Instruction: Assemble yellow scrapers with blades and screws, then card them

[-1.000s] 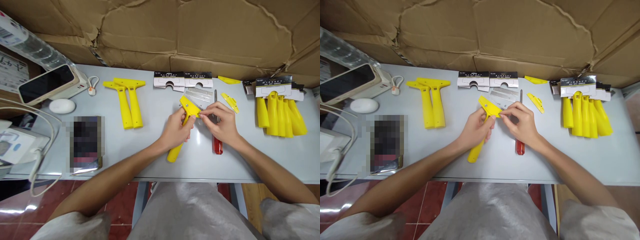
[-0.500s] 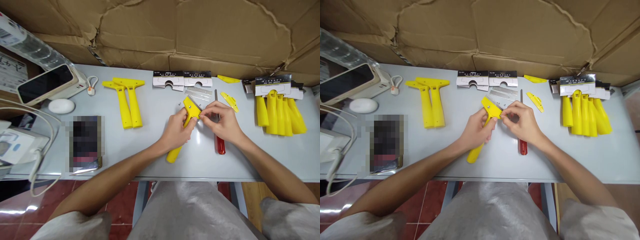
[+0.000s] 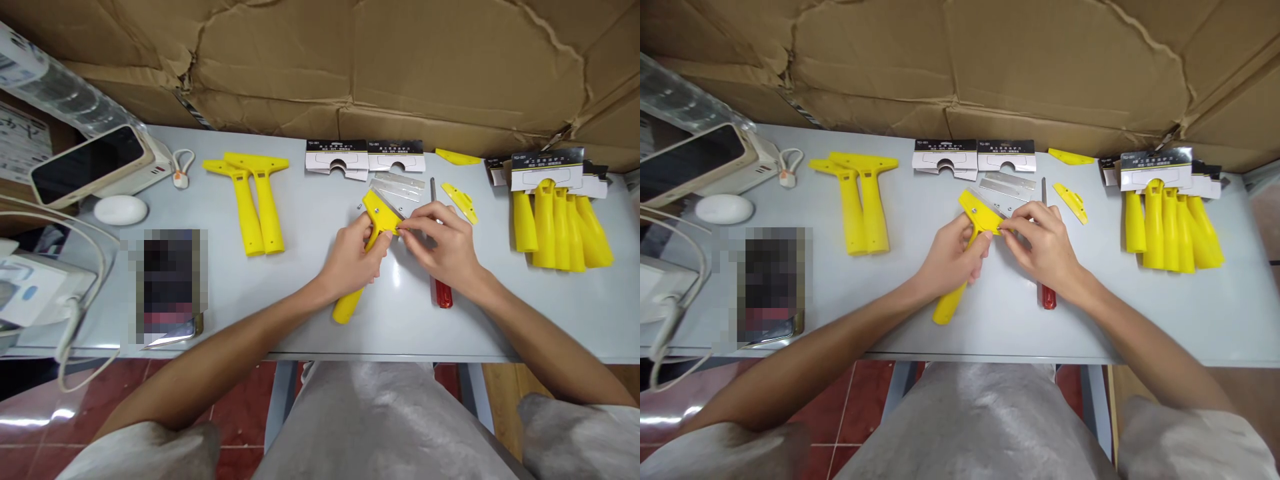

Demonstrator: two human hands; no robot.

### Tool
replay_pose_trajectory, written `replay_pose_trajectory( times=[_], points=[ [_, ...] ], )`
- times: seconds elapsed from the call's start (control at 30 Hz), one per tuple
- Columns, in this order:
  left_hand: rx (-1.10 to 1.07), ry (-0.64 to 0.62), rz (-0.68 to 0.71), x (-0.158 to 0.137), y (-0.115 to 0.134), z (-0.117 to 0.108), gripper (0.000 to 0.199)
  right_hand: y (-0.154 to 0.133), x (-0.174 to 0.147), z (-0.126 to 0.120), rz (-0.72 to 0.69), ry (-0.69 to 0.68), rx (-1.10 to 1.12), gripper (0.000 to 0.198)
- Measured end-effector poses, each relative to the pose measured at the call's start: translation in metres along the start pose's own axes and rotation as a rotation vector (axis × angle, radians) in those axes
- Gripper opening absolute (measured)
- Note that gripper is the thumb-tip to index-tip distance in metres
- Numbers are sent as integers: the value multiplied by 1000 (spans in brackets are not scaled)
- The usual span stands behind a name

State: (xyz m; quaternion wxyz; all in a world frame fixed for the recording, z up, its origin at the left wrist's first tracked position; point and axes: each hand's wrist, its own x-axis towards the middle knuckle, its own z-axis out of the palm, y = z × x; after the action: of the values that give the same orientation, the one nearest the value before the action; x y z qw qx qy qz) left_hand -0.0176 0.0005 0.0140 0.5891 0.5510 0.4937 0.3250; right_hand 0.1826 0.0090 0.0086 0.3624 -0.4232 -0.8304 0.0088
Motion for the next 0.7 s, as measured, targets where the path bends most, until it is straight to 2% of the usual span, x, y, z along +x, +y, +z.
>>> replay_pose_trajectory(
  times=[0.23,0.4,0.6,0.7],
  points=[
    [-160,-11,-49,1,5,-2,17,1,0,1,-49,34,3,22],
    [-173,-12,-50,2,6,-4,17,3,0,3,-118,44,-33,24],
    [-177,-17,-54,1,5,-4,16,4,0,3,-113,56,-47,18],
    [-171,-15,-57,1,6,-3,16,4,0,4,-110,48,-48,21]
  ],
)
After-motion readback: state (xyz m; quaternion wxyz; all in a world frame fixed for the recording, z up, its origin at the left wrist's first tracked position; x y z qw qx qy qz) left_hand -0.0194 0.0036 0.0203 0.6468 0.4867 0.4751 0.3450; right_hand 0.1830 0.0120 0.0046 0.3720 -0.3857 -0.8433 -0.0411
